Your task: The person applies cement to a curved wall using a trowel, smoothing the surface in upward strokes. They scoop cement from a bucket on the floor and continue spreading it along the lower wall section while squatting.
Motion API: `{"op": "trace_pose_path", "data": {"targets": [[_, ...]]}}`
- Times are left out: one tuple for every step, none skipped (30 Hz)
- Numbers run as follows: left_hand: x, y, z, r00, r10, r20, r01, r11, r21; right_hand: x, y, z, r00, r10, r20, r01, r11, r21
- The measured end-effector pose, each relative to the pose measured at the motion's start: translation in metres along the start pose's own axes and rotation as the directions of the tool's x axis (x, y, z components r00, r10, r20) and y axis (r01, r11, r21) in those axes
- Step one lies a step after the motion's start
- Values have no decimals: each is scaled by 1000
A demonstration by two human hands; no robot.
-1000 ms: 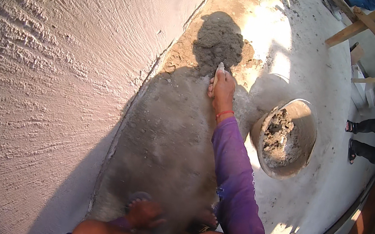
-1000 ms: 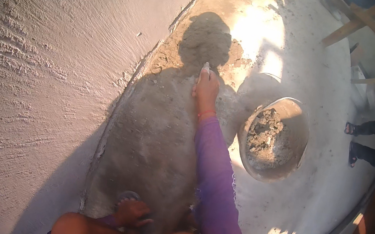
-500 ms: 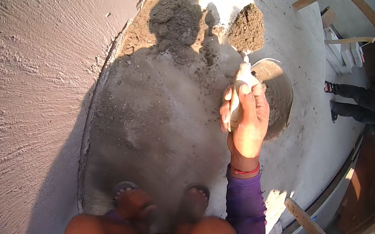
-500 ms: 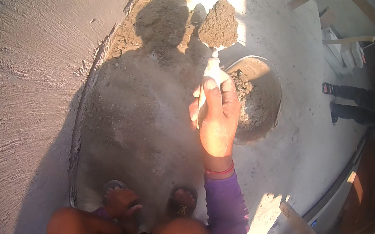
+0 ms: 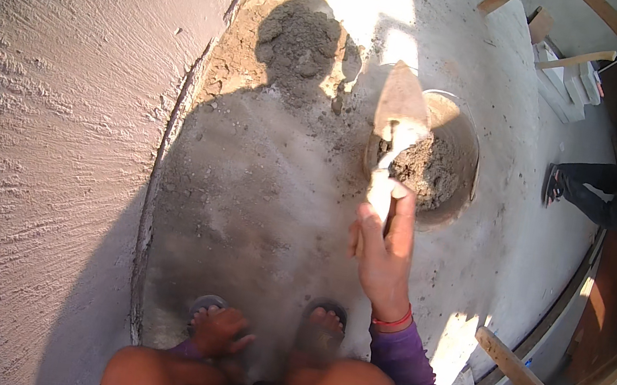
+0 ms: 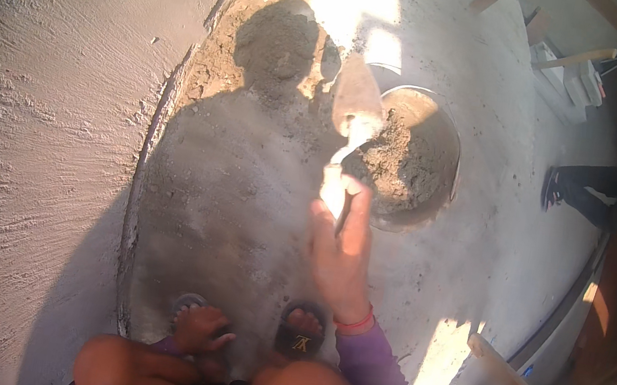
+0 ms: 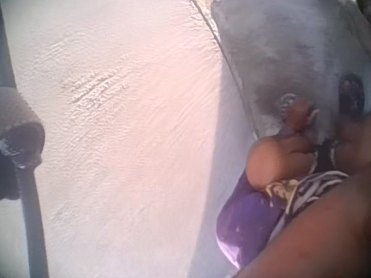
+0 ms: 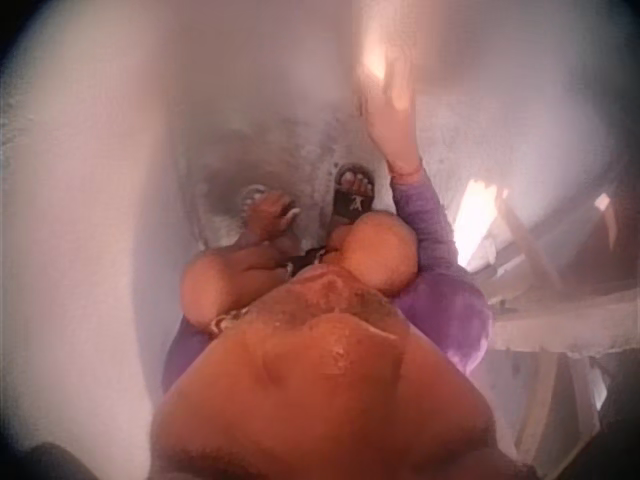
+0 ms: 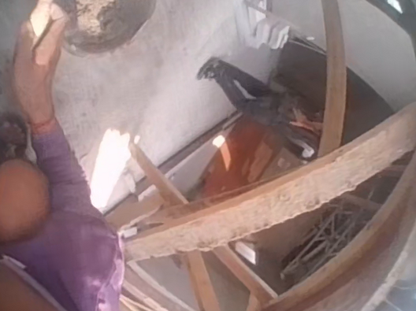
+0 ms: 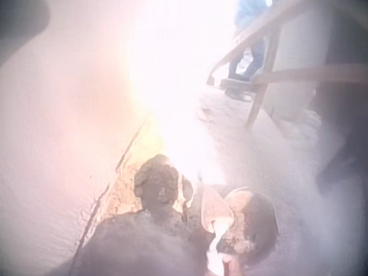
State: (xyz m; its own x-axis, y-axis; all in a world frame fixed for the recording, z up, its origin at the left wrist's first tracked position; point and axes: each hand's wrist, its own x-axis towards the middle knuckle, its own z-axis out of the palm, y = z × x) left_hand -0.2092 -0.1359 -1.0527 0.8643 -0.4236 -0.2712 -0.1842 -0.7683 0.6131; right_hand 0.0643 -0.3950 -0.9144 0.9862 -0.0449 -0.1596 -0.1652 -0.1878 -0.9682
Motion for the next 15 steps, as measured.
{"op": "trace_pose_path", "data": {"targets": [[4, 3, 0, 1000, 13, -5, -13, 1000, 16, -3, 17, 19, 988, 119, 101, -122, 992, 22], [5, 4, -2, 1000, 19, -5, -19, 1000, -9, -3, 33, 37, 950, 233, 209, -245, 969, 37], [5, 5, -3, 1000, 24, -7, -24, 999, -37, 3, 49, 49, 940, 316, 128, -334, 927, 168], [7, 5, -5, 1000, 24, -11, -25, 998, -61, 13, 66, 62, 913, 404, 65, -403, 863, 304], [5, 3, -4, 999, 19, -30, -21, 998, -63, 24, 82, 74, 867, 497, 22, -456, 776, 435], [3, 3, 0, 999, 18, -45, -21, 997, -69, 41, 100, 78, 882, 470, 20, -437, 802, 408], [2, 2, 2, 998, 22, -57, -26, 997, -77, 62, 118, 77, 896, 444, 13, -415, 826, 381], [4, 2, 0, 998, 18, -61, -24, 996, -86, 83, 126, 80, 910, 415, 2, -388, 850, 355], [4, 4, -3, 998, 9, -63, -14, 996, -92, 97, 126, 92, 915, 398, 70, -397, 852, 342], [5, 6, -6, 998, 3, -66, -10, 995, -101, 112, 123, 104, 916, 379, 134, -402, 855, 327], [5, 6, -7, 997, 2, -76, -8, 996, -90, 126, 119, 117, 913, 359, 196, -405, 859, 313], [5, 8, -7, 996, -3, -87, -4, 997, -81, 138, 111, 136, 908, 338, 249, -403, 867, 292], [-3, 13, -6, 997, -10, -83, 4, 997, -79, 142, 107, 157, 895, 333, 298, -414, 869, 271], [-3, 12, -7, 998, -8, -68, 4, 998, -65, 158, 103, 176, 906, 298, 300, -387, 872, 301], [-2, 12, -8, 999, -3, -52, 1, 999, -51, 176, 103, 193, 918, 263, 297, -358, 872, 333]]}}
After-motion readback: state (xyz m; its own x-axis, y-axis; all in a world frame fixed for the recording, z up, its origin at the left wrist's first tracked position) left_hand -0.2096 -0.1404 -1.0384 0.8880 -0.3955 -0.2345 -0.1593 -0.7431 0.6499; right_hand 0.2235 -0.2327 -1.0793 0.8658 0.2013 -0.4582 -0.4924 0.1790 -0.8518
